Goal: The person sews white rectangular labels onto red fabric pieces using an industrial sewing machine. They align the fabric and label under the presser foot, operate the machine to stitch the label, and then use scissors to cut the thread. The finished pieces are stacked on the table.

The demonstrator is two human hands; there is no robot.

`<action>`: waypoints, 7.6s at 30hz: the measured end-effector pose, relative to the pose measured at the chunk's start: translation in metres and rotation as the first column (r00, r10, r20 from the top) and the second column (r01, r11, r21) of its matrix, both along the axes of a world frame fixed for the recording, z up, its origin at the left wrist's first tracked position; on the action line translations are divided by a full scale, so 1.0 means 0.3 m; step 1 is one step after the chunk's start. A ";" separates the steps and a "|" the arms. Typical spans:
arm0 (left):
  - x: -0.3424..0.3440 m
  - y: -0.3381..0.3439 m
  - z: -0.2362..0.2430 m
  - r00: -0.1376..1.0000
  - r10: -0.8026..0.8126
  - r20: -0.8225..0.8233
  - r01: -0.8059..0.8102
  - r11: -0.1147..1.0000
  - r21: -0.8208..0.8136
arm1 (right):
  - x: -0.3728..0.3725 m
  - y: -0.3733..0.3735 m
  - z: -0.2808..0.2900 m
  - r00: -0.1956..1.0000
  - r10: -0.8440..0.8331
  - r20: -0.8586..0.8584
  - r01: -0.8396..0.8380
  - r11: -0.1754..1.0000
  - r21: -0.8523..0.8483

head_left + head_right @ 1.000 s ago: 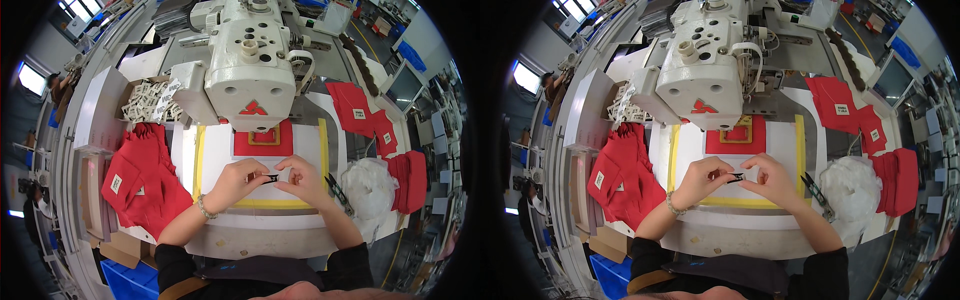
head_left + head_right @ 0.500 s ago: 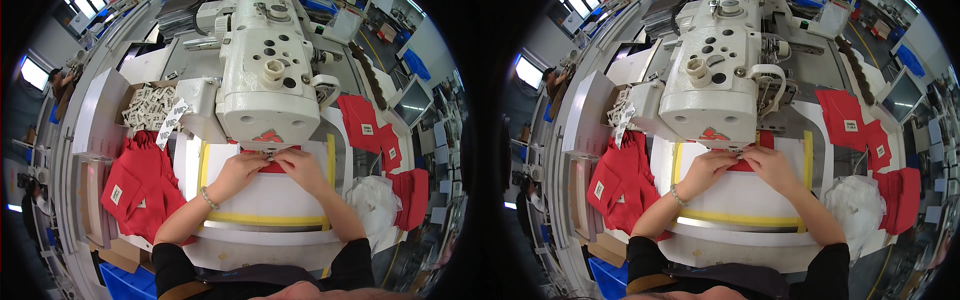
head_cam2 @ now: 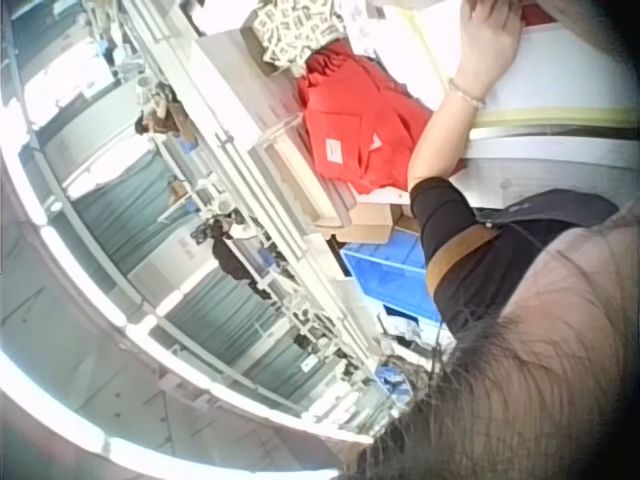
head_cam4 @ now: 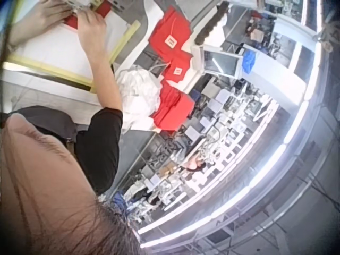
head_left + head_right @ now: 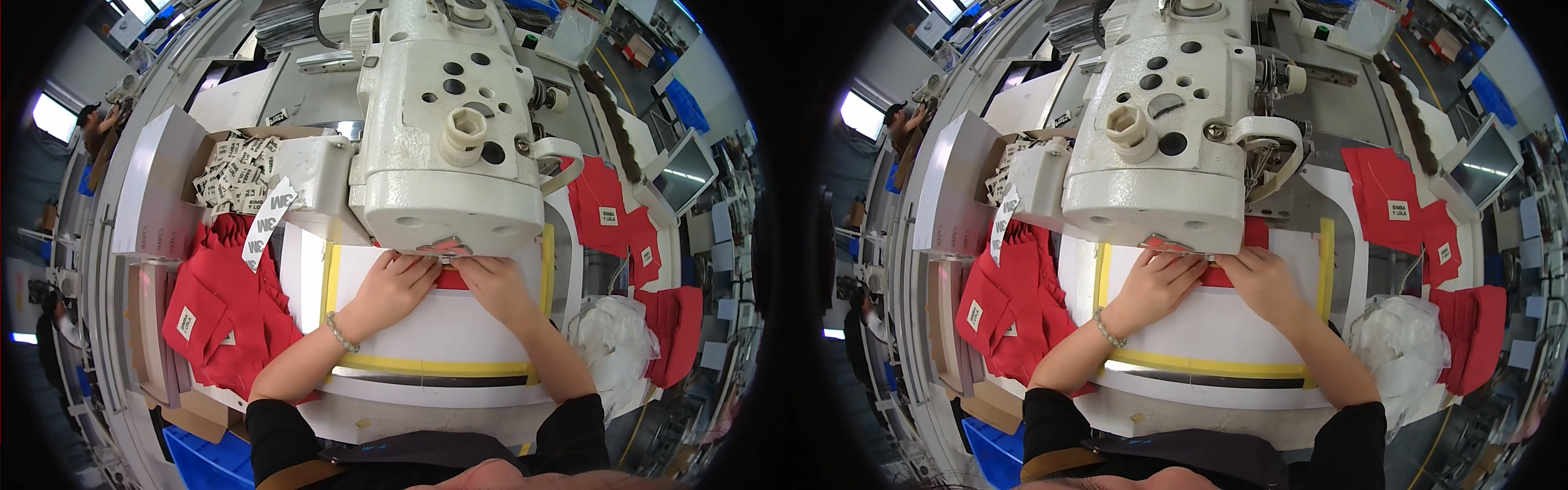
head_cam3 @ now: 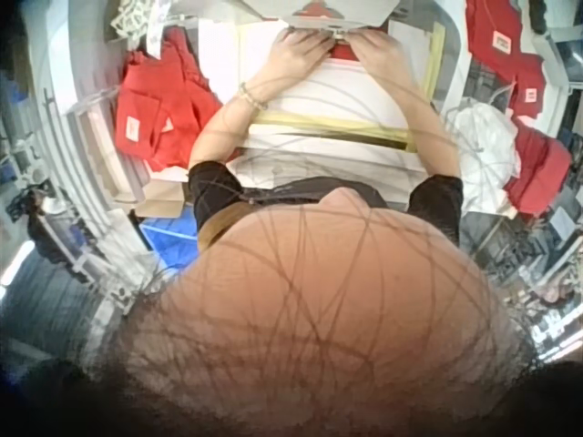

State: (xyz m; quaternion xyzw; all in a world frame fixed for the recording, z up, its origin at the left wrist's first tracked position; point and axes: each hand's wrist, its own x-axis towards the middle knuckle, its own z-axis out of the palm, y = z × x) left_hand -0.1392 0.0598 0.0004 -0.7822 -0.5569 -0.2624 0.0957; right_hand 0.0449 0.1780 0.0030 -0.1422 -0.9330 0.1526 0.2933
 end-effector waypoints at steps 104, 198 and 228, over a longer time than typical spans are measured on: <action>-0.018 -0.017 -0.025 0.958 0.265 -0.108 -0.284 0.923 -0.258 | 0.052 0.036 -0.004 0.963 0.060 0.263 -0.076 0.996 0.051; -0.211 0.015 0.017 0.990 -0.142 -0.007 0.139 0.973 -0.185 | -0.014 -0.103 -0.033 0.978 0.021 0.206 -0.056 0.984 0.166; -0.205 0.078 -0.071 0.937 -0.242 0.253 0.321 0.884 -0.341 | -0.021 -0.053 -0.037 0.985 0.025 0.169 -0.036 0.998 0.059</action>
